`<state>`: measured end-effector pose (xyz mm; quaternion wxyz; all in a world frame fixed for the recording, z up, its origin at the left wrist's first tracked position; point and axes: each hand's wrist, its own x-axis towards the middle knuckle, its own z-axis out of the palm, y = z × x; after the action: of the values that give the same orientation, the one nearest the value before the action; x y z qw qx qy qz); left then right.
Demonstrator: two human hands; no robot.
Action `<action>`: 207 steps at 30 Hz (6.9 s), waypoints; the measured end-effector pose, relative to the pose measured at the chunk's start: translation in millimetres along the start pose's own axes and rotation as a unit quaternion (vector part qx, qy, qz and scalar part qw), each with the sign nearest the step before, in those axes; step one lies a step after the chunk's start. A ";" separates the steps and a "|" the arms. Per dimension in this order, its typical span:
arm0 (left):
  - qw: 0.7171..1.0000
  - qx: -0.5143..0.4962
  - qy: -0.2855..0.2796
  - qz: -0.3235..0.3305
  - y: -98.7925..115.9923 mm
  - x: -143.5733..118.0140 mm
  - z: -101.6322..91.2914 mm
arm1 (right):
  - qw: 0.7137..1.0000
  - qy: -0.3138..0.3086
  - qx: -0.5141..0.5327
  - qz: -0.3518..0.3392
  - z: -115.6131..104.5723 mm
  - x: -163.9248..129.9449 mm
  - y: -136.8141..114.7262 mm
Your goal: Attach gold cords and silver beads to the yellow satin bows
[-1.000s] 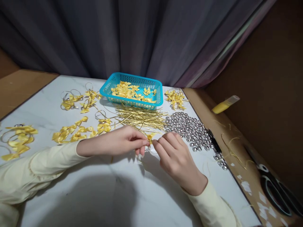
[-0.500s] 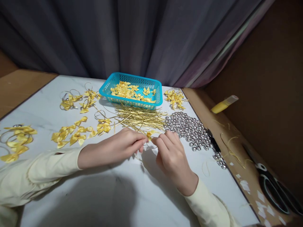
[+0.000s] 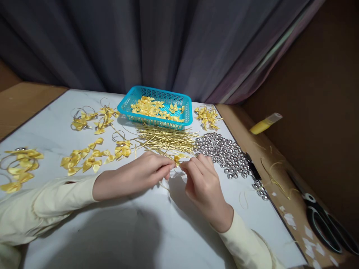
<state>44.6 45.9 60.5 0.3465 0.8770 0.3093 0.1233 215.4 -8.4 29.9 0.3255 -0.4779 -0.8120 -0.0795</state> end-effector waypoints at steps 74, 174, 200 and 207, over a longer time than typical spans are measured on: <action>0.997 0.062 0.033 -0.037 2.7 -3.9 -11.3 | 0.969 0.004 0.182 0.165 6.2 3.1 0.6; 0.797 -0.591 -0.088 -0.085 -10.5 9.7 -20.3 | 0.995 -0.004 0.103 0.014 0.4 7.9 -6.9; 0.994 -0.026 -0.093 -0.052 6.6 -0.2 -24.3 | 0.996 -0.046 0.077 -0.006 2.3 7.1 -2.0; 0.997 -0.024 -0.068 -0.031 2.4 2.1 -20.3 | 0.995 -0.056 0.067 -0.040 0.0 7.2 -2.8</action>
<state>38.5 56.6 77.0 0.3911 0.8649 0.3088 0.0599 210.7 -4.7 34.7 0.3073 -0.4264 -0.8507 -0.0112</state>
